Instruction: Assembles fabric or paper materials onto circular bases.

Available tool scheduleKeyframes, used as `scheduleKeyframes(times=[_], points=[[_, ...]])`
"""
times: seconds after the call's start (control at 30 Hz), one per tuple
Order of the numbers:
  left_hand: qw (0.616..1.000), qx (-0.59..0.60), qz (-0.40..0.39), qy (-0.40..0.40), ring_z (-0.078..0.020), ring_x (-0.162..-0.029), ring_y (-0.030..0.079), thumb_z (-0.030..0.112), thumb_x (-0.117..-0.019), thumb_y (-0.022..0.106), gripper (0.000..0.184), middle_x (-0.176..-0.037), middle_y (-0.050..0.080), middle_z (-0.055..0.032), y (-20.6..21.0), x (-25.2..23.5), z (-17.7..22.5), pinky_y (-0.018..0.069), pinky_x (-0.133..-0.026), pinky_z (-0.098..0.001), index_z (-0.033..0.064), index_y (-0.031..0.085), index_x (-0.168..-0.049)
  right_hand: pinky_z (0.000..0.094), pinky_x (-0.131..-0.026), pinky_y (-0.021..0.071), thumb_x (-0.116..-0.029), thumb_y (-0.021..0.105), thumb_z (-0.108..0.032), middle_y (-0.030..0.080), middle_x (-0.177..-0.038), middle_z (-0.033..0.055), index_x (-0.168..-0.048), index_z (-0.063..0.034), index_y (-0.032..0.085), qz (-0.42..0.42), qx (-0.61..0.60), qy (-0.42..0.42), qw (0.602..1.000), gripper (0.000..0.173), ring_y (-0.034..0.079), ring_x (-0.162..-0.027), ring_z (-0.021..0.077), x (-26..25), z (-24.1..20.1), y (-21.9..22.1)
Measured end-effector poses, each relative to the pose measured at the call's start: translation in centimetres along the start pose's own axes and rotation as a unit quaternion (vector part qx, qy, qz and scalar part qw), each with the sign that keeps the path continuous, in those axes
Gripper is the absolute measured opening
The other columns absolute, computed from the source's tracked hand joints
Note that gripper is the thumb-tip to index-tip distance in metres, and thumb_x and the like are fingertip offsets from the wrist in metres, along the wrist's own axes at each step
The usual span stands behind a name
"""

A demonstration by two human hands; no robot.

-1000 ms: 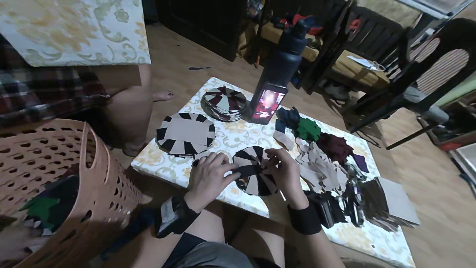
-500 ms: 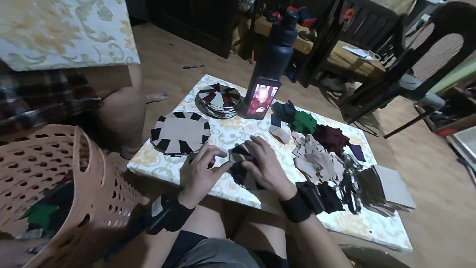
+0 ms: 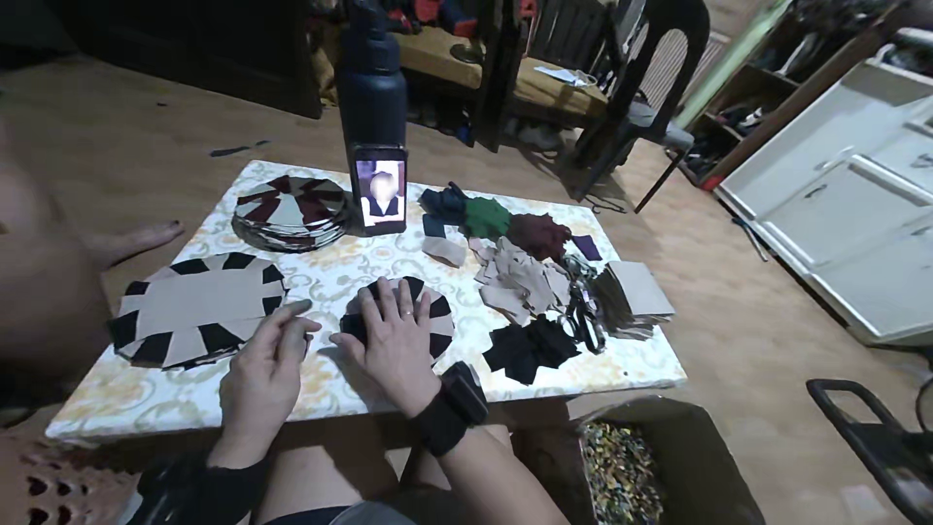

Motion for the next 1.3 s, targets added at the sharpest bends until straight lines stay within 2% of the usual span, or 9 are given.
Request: scheduleKeyframes(times=[0.07,0.17,0.37,0.53,0.63,0.8,0.87,1.07,1.3], points=[[1.000,0.004,0.000,-0.012,-0.0048,-0.071,0.057,0.026,-0.1095,0.030,0.045,-0.109,0.069,-0.0070,0.1,-0.1,-0.1,0.0493,-0.064,-0.0255,0.0022,0.047,-0.144,0.0697,-0.118,0.0233,-0.0982,0.057,-0.055,0.054,-0.151,0.0135,-0.138,-0.0129,0.065,0.056,-0.043,-0.037,0.997,0.058,0.041,-0.146,0.0415,1.9,-0.6,-1.2],[1.000,-0.009,-0.001,-0.011,-0.0058,-0.067,0.054,0.025,-0.1089,0.030,0.046,-0.098,0.066,-0.0052,0.2,0.0,-0.2,0.0477,-0.062,-0.0262,0.0019,0.047,-0.145,0.0588,-0.110,0.0435,-0.0992,0.063,-0.036,0.065,-0.136,0.0130,-0.126,-0.0080,0.070,0.076,-0.119,-0.075,0.987,0.040,0.056,-0.133,0.0370,5.5,0.1,-3.1],[1.000,-0.015,-0.006,-0.004,-0.0066,-0.070,0.053,0.023,-0.1094,0.033,0.043,-0.087,0.057,-0.0046,0.1,0.3,-0.2,0.0482,-0.065,-0.0261,0.0000,0.053,-0.139,0.0404,-0.093,0.0577,-0.0955,0.064,-0.007,0.072,-0.112,0.0133,-0.112,-0.0046,0.075,0.126,-0.111,-0.041,0.985,0.019,0.068,-0.109,0.0271,11.4,6.3,-6.9],[1.000,-0.004,-0.007,-0.003,-0.0054,-0.069,0.052,0.023,-0.1090,0.034,0.042,-0.086,0.056,-0.0030,0.2,0.2,-0.2,0.0477,-0.065,-0.0247,-0.0001,0.052,-0.140,0.0365,-0.087,0.0594,-0.0903,0.061,0.004,0.070,-0.109,0.0169,-0.110,-0.0018,0.074,0.183,-0.046,0.030,0.982,0.024,0.070,-0.100,0.0269,14.1,11.9,-10.1],[1.000,0.006,0.003,-0.027,-0.0060,-0.070,0.058,0.027,-0.1064,0.046,0.043,-0.087,0.062,-0.0035,0.0,0.3,0.0,0.0521,-0.066,-0.0271,0.0011,0.050,-0.140,0.0375,-0.090,0.0587,-0.0923,0.062,0.001,0.071,-0.111,0.0160,-0.109,-0.0027,0.074,0.146,-0.027,0.043,0.988,0.021,0.070,-0.104,0.0277,14.5,13.9,-10.4],[1.000,-0.001,-0.004,-0.013,-0.0021,-0.071,0.060,0.035,-0.0974,0.065,0.032,-0.090,0.069,-0.0008,0.1,0.3,-0.6,0.0516,-0.065,-0.0238,0.0058,0.069,-0.110,0.0392,-0.093,0.0575,-0.0932,0.066,-0.004,0.072,-0.112,0.0133,-0.109,-0.0046,0.075,0.100,-0.019,0.024,0.994,0.018,0.069,-0.105,0.0285,14.4,14.5,-11.0],[1.000,-0.015,-0.009,-0.016,-0.0023,-0.070,0.060,0.037,-0.0970,0.066,0.031,-0.087,0.069,-0.0001,0.0,0.3,-0.6,0.0519,-0.065,-0.0252,0.0073,0.072,-0.104,0.0397,-0.091,0.0579,-0.0923,0.067,-0.004,0.073,-0.111,0.0127,-0.108,-0.0050,0.076,0.089,-0.015,0.013,0.996,0.018,0.070,-0.104,0.0285,14.1,14.8,-11.2],[0.999,-0.031,-0.008,-0.007,-0.0040,-0.068,0.060,0.038,-0.1001,0.060,0.033,-0.086,0.068,-0.0017,0.0,0.3,-0.5,0.0519,-0.065,-0.0275,0.0072,0.071,-0.106,0.0405,-0.086,0.0593,-0.0952,0.064,-0.006,0.073,-0.106,0.0135,-0.100,-0.0043,0.076,0.073,0.020,-0.001,0.997,0.012,0.071,-0.098,0.0295,13.4,14.9,-11.6],[0.999,-0.033,-0.007,-0.020,-0.0083,-0.071,0.063,0.039,-0.1015,0.057,0.035,-0.088,0.070,-0.0036,0.0,0.2,-0.7,0.0536,-0.067,-0.0331,0.0081,0.072,-0.109,0.0402,-0.084,0.0596,-0.1001,0.059,-0.010,0.071,-0.104,0.0151,-0.106,-0.0010,0.071,0.070,0.017,0.009,0.997,0.016,0.071,-0.095,0.0276,12.5,15.1,-11.8]])
Point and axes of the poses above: each hand's wrist, its own x-axis away from the middle knuckle, its own y-axis out of the palm, z = x × y, the point moved 1 cm from there along -x, towards the middle knuckle
